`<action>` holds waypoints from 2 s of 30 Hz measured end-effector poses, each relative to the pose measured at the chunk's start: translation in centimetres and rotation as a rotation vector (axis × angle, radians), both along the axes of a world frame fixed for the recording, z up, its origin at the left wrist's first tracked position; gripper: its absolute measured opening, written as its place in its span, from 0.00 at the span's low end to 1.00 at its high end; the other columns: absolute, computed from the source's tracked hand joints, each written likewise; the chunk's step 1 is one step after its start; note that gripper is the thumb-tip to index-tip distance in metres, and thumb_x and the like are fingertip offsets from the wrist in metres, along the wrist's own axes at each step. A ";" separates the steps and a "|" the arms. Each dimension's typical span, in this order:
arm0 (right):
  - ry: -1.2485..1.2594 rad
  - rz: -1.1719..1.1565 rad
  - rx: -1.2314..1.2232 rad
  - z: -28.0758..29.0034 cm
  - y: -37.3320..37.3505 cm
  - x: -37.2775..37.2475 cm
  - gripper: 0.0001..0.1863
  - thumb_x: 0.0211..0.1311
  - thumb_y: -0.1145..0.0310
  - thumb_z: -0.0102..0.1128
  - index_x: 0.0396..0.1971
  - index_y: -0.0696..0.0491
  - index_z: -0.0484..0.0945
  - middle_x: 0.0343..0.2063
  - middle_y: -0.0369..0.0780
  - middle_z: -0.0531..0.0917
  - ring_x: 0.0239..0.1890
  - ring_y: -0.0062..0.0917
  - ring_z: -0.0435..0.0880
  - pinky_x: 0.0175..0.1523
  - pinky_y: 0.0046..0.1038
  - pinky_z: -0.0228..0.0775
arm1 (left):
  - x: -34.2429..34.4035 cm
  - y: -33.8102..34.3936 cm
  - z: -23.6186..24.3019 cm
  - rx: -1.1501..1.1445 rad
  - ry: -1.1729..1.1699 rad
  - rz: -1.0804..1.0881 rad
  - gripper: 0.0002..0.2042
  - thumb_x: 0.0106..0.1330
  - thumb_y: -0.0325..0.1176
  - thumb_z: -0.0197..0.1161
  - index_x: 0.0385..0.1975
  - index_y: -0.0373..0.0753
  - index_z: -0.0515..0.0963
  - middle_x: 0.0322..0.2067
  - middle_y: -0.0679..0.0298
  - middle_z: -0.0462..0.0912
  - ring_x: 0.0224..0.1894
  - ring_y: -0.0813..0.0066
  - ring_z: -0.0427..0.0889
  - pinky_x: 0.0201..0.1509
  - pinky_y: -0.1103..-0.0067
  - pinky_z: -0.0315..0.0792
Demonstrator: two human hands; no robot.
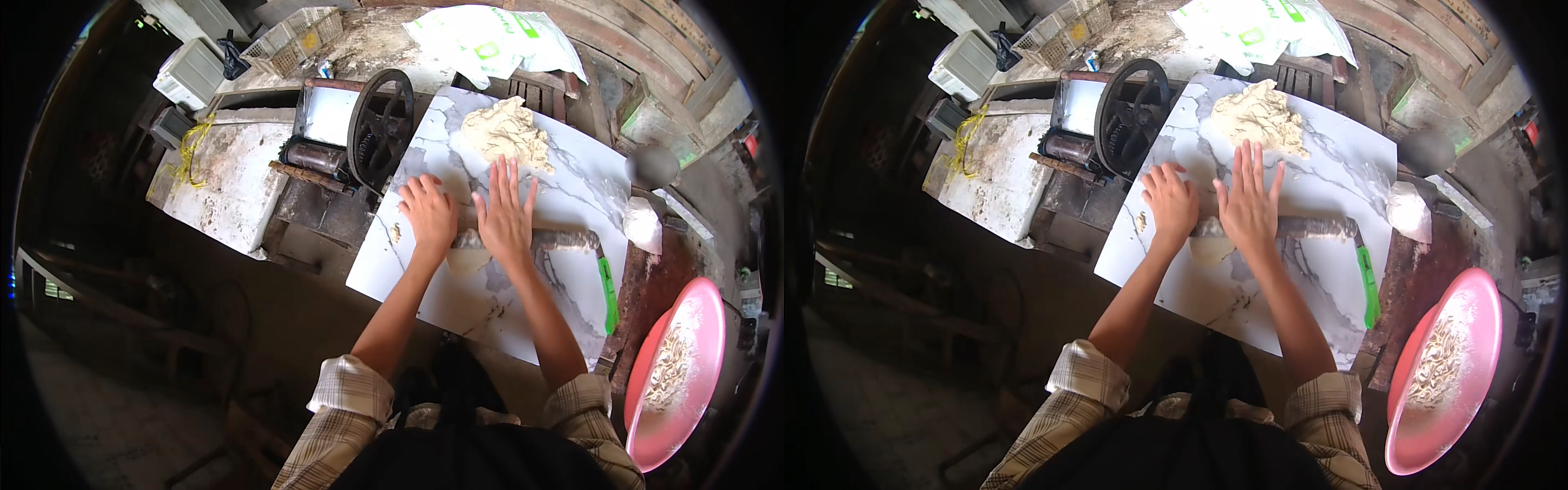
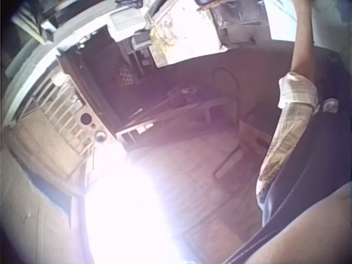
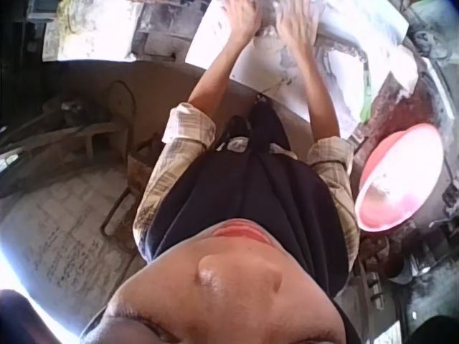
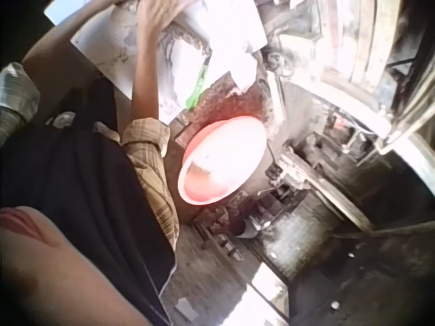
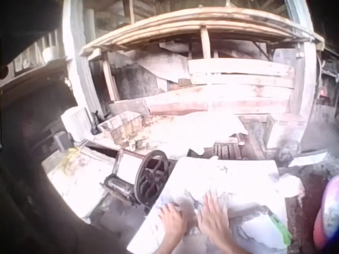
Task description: The person prepares dough by using a small manual roller to flatten dough pieces, rolling a larger dough portion with a wooden pin on a marble-topped table, and cutting the rolled dough into squares with a small knife.
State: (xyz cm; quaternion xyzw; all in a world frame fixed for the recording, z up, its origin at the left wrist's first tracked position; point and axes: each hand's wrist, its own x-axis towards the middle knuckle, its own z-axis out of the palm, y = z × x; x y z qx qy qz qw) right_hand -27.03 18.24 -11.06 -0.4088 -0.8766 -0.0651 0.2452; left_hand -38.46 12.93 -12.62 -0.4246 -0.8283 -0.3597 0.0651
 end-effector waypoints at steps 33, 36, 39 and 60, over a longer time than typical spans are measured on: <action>-0.090 0.086 0.004 0.3 0.1 0.4 0.29 0.67 0.58 0.42 0.62 0.61 0.58 0.64 0.45 0.60 0.69 0.31 0.51 0.70 0.44 0.36 | 0.8 -0.2 0.8 -0.025 0.051 -0.067 0.14 0.52 0.28 0.56 0.39 0.39 0.67 0.41 0.52 0.66 0.47 0.53 0.63 0.47 0.62 0.57; -0.004 0.104 0.049 0.3 1.8 -1.3 0.30 0.67 0.56 0.41 0.62 0.61 0.58 0.64 0.45 0.59 0.70 0.30 0.50 0.70 0.45 0.34 | -1.3 1.9 0.8 0.018 0.012 -0.014 0.13 0.53 0.29 0.56 0.39 0.39 0.67 0.41 0.51 0.65 0.48 0.52 0.62 0.48 0.60 0.57; -0.006 0.124 0.027 0.3 1.0 -0.8 0.30 0.67 0.56 0.41 0.61 0.62 0.58 0.64 0.47 0.59 0.70 0.31 0.50 0.70 0.45 0.36 | -0.1 0.3 0.2 -0.043 -0.042 0.023 0.14 0.54 0.30 0.55 0.41 0.37 0.68 0.43 0.52 0.65 0.50 0.53 0.62 0.52 0.61 0.56; -0.095 0.130 -0.074 0.1 -1.3 0.7 0.32 0.66 0.58 0.43 0.64 0.61 0.53 0.65 0.47 0.57 0.70 0.32 0.50 0.70 0.43 0.37 | 0.6 -1.8 -1.7 -0.046 0.005 -0.028 0.14 0.55 0.28 0.53 0.43 0.37 0.69 0.42 0.52 0.66 0.46 0.52 0.63 0.50 0.60 0.57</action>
